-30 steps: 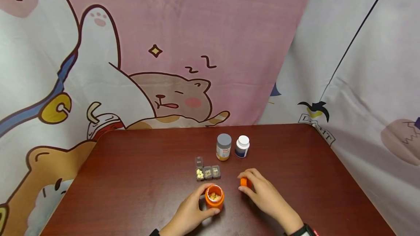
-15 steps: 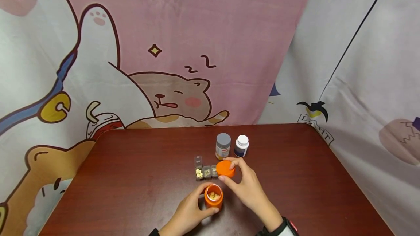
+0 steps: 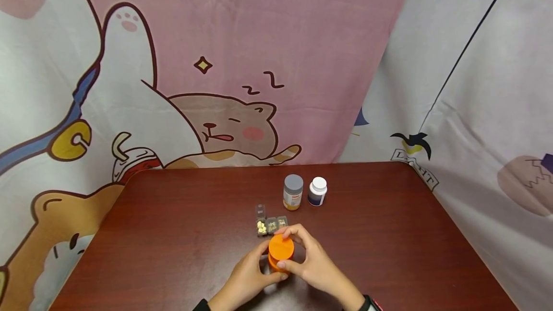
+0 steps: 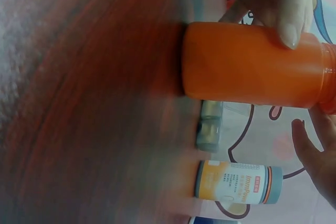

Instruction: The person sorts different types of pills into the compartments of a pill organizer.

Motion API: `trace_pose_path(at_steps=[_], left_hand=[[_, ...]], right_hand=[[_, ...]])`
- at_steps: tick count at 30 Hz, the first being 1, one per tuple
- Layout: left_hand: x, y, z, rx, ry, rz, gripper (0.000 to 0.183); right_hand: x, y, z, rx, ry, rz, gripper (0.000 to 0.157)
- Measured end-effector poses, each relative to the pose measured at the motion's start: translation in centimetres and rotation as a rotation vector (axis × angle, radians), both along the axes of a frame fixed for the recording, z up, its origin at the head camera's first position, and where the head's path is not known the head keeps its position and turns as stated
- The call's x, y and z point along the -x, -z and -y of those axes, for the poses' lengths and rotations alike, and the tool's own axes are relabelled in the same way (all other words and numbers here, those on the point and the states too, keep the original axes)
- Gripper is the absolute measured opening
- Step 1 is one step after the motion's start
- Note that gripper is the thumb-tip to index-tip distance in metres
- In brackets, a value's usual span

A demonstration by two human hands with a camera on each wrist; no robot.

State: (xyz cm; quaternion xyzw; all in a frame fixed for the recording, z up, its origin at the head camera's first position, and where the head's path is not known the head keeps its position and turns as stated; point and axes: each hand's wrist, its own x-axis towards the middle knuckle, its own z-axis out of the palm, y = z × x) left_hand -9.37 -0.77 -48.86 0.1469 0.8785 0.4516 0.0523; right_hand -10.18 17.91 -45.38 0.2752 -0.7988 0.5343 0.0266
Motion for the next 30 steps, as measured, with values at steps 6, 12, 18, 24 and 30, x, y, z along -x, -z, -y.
trace_pose_path(at_steps=[6, 12, 18, 24, 30], left_hand=[[-0.08, -0.17, 0.02, -0.003, 0.003, -0.014, 0.066], [-0.15, -0.21, -0.02, 0.017, -0.002, -0.025, 0.067], [-0.09, -0.34, 0.02, 0.021, 0.003, -0.022, 0.065], [-0.04, -0.31, -0.01, 0.017, 0.004, -0.017, 0.068], [-0.06, -0.11, 0.03, 0.029, -0.001, -0.029, 0.068]], right_hand=[[-0.21, 0.44, 0.02, -0.004, -0.016, -0.013, 0.046], [-0.47, 0.61, -0.08, -0.032, -0.009, -0.020, 0.054], [-0.35, 0.33, -0.12, -0.048, -0.066, -0.073, 0.065], [-0.12, 0.20, -0.30, -0.023, -0.095, -0.078, 0.063], [-0.09, 0.59, -0.35, 0.045, -0.089, -0.055, 0.063]])
